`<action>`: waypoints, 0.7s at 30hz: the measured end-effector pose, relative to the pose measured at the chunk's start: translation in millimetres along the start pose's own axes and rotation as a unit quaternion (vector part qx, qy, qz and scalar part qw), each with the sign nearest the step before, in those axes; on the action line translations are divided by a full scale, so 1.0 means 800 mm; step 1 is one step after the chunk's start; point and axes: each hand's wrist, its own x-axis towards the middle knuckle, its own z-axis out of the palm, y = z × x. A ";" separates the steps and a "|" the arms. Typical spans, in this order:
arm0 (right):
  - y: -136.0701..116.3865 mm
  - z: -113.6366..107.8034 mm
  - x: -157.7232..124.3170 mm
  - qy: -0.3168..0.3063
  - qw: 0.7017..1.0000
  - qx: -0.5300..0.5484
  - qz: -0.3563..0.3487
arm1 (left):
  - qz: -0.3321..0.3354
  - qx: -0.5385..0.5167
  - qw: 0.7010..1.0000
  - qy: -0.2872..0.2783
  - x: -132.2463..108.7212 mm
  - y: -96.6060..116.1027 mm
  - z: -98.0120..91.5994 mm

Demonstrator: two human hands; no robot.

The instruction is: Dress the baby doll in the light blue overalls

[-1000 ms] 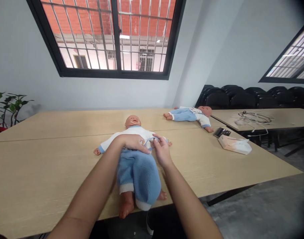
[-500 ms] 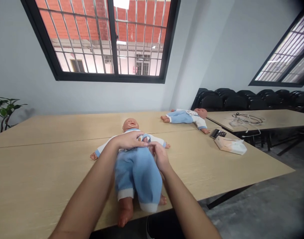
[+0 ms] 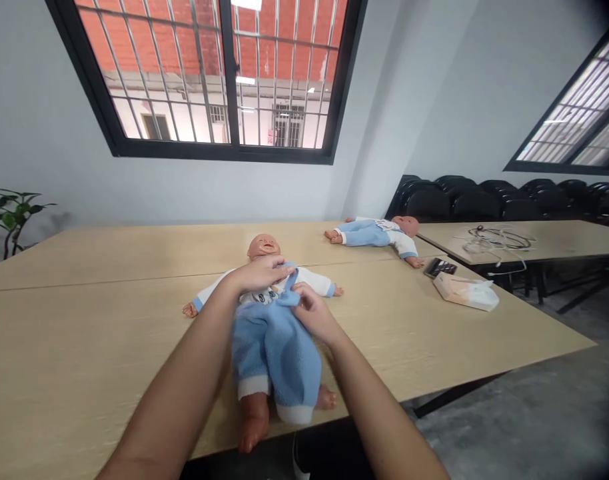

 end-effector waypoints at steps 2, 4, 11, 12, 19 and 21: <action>-0.004 -0.002 -0.001 -0.001 0.999 0.036 -0.008 | -0.003 0.013 1.000 -0.012 0.000 -0.004 0.000; -0.005 -0.004 -0.004 -0.009 0.997 0.071 0.014 | -0.013 0.026 0.999 -0.015 -0.001 -0.009 -0.002; -0.008 -0.003 -0.006 0.020 0.998 -0.058 -0.008 | -0.128 -0.020 0.979 -0.160 -0.008 -0.021 -0.007; -0.008 -0.002 -0.006 0.016 0.997 -0.076 -0.021 | -0.119 -0.027 0.976 -0.179 -0.008 -0.020 -0.006; 0.005 -0.007 0.010 0.091 0.987 -0.127 -0.028 | -0.068 -0.010 0.980 -0.186 -0.009 0.004 0.003; -0.001 -0.011 0.004 0.146 0.975 -0.165 -0.040 | -0.039 -0.001 0.985 -0.169 -0.009 0.007 0.003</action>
